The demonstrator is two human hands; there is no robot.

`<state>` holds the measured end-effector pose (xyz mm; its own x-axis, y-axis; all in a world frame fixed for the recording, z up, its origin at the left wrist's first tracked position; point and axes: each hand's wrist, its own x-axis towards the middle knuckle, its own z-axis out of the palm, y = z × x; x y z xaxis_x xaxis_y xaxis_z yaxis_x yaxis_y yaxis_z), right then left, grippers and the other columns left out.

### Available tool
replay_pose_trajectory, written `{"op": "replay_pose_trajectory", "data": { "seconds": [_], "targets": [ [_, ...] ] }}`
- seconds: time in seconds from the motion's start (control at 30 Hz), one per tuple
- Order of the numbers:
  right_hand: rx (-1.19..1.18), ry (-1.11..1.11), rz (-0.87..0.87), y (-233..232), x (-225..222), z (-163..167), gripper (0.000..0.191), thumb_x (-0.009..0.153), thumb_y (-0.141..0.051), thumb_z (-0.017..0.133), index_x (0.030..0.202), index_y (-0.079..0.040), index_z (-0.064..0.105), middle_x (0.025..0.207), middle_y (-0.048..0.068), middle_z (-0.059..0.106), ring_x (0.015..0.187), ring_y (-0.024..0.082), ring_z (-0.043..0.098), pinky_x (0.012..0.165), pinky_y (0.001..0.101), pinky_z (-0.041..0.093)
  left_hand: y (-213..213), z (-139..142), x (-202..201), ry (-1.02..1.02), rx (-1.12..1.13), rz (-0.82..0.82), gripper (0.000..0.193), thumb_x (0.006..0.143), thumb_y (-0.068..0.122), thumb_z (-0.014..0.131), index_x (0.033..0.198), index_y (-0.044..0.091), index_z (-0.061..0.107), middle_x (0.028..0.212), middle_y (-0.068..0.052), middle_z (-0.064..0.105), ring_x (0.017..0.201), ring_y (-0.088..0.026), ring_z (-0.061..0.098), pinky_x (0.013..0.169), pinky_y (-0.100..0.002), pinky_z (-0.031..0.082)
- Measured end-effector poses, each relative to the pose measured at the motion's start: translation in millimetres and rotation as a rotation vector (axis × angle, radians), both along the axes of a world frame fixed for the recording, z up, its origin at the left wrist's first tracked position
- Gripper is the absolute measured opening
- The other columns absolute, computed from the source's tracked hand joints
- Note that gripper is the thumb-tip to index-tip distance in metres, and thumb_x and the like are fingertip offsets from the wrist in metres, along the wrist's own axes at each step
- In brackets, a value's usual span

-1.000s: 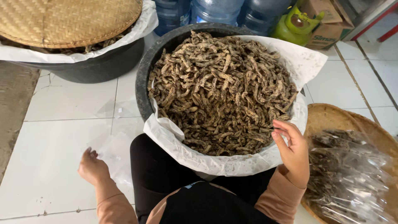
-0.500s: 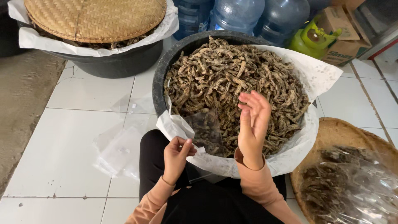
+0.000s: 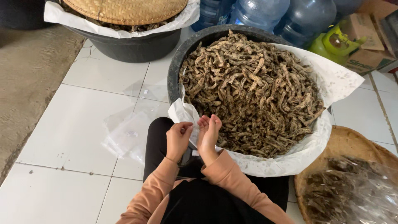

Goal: The person sits on the floor and packs dried food items by hand from a large basin into small clear plastic bags, pressing the items in and placing filled bags into a woven basket beside them. They open new bags and repeat the filling process one bag at a time.

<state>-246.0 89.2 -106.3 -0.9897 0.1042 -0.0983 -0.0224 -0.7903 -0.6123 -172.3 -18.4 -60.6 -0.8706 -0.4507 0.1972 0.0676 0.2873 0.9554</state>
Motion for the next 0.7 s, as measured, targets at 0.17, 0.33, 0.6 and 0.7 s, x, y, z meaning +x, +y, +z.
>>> {"op": "replay_pose_trajectory", "data": {
  "seconds": [0.17,0.33,0.6,0.7],
  "targets": [
    [-0.098,0.029,-0.117,-9.9,-32.8,22.3,0.029,0.105,-0.033,0.055,0.122,-0.013,0.042,0.106,0.012,0.057,0.097,0.022,0.058,0.09,0.0375,0.05,-21.8,31.1,6.9,-0.163,-0.104,-0.03,0.015,0.082,0.016,0.078,0.095,0.008,0.079,0.08,-0.01,0.076,0.07,-0.02,0.075,0.065,-0.031,0.058],
    [0.048,0.03,-0.14,-51.3,-34.6,7.2,0.029,0.106,-0.033,0.052,0.123,-0.013,0.04,0.111,0.012,0.056,0.097,0.022,0.056,0.088,0.0376,0.049,-25.1,35.0,0.8,-0.112,-0.277,0.081,0.012,0.082,0.019,0.077,0.089,0.008,0.078,0.08,-0.008,0.072,0.07,-0.024,0.071,0.061,-0.037,0.055],
    [-0.138,-0.136,-0.052,-32.7,-49.8,-4.3,0.033,0.103,-0.036,0.053,0.125,-0.015,0.039,0.109,0.013,0.056,0.096,0.024,0.056,0.088,0.0379,0.05,-22.3,13.8,-9.1,0.247,-0.86,-0.048,0.005,0.081,0.011,0.069,0.082,0.015,0.072,0.073,-0.003,0.061,0.08,-0.023,0.064,0.075,-0.045,0.041],
    [-0.161,-0.117,-0.036,-30.4,-48.7,-2.6,0.034,0.105,-0.036,0.054,0.125,-0.015,0.039,0.109,0.013,0.056,0.097,0.024,0.056,0.09,0.0372,0.05,-26.8,13.2,-21.7,0.176,-0.864,0.02,0.006,0.087,0.013,0.07,0.082,0.016,0.07,0.078,-0.002,0.06,0.084,-0.024,0.062,0.077,-0.045,0.039]
  ]
}}
